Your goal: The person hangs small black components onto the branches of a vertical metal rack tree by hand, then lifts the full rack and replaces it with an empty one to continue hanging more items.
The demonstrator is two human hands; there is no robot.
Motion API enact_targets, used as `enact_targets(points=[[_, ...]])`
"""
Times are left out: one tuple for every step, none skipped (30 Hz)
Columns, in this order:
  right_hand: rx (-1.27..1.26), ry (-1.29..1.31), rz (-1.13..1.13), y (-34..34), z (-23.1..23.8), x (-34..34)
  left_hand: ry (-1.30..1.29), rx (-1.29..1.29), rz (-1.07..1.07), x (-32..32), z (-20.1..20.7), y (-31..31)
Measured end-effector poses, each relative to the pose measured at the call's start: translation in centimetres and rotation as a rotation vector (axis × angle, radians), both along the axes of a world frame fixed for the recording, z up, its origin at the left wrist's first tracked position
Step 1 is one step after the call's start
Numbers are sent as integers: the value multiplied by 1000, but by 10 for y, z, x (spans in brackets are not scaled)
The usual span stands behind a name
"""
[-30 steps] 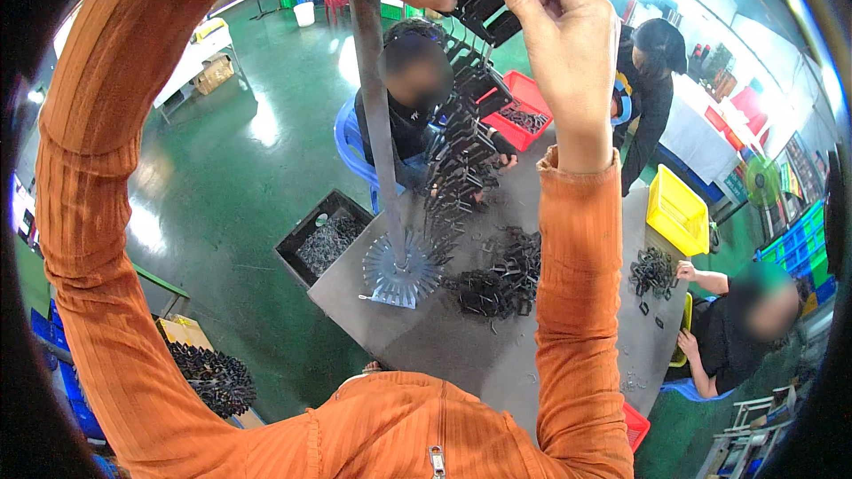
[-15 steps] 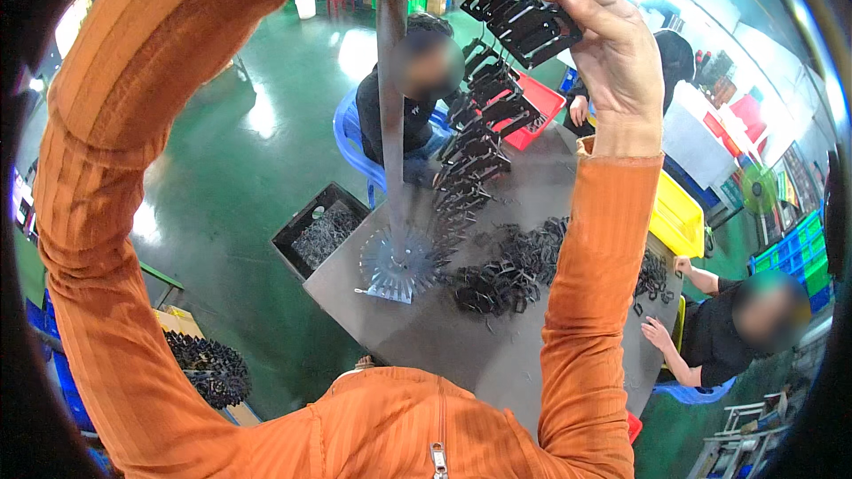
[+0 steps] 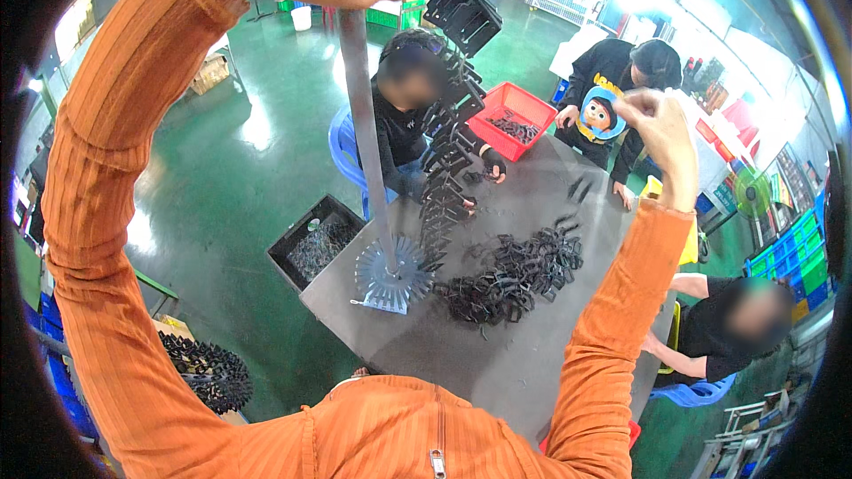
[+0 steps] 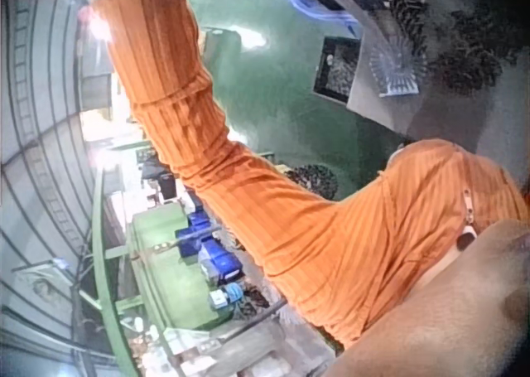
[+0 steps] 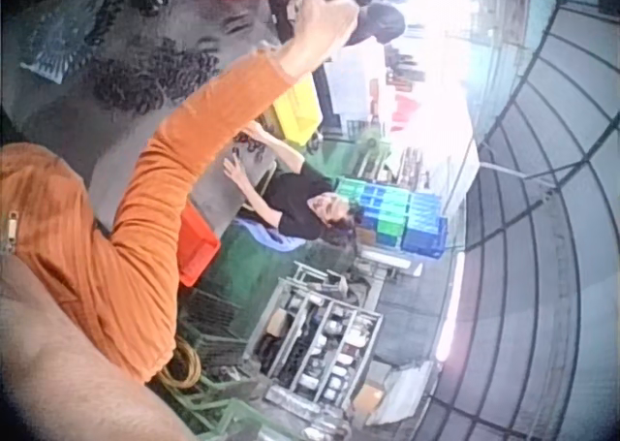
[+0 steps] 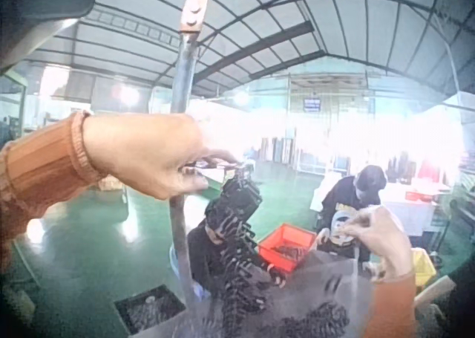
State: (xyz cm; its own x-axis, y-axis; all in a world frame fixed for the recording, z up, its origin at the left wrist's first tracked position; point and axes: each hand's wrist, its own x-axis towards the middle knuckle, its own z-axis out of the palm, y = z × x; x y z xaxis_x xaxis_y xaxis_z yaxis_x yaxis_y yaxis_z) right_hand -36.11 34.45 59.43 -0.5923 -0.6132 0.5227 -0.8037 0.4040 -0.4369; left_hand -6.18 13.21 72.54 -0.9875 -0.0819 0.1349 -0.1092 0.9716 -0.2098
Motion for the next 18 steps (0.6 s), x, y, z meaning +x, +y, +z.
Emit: enact_targets(points=[[-104, 5, -38, -13, -1, 12, 31, -24, -40, 0, -2, 3], [-326, -81, 200, -28, -3, 26, 63, -50, -78, 1, -1, 7], [-481, 114, 349, -49, -5, 39, 96, -77, -116, -1, -1, 9], [-480, 193, 456, -61, -2, 53, 112, -122, -157, -1, -2, 11], [-546, 316, 482, -78, -2, 69, 90, -111, -133, -5, -2, 11], [-600, 319, 556, -93, -1, 85, 67, -100, -108, -9, -2, 10], [-609, 343, 546, -104, 1, 98, 45, -90, -83, -14, 0, 9], [-573, 279, 461, -113, 3, 109, 84, -164, -115, -17, -4, 8], [-593, 284, 452, -122, 6, 117, 122, -239, -147, -20, -4, 6], [-583, 277, 399, -129, 7, 123, 148, -212, -141, -22, -7, 4], [-601, 291, 366, -132, 9, 126, 152, -209, -125, -23, -8, 3], [-556, 247, 333, -133, 10, 126, 155, -204, -109, -23, -10, 3], [-597, 132, 451, -133, 11, 123, 158, -199, -92, -21, -11, 4], [-573, -44, 567, -129, 12, 117, 136, -197, -68, -19, -11, 5], [-555, -226, 647, -124, 14, 109, 114, -202, -43, -17, -12, 8], [-559, -226, 746, -116, 13, 101, 104, -190, -51, -14, -10, 11], [-576, -338, 873, -114, 12, 94, 93, -179, -59, -13, -10, 16], [-551, -404, 938, -109, 11, 88, 81, -150, -107, -11, -7, 21]])
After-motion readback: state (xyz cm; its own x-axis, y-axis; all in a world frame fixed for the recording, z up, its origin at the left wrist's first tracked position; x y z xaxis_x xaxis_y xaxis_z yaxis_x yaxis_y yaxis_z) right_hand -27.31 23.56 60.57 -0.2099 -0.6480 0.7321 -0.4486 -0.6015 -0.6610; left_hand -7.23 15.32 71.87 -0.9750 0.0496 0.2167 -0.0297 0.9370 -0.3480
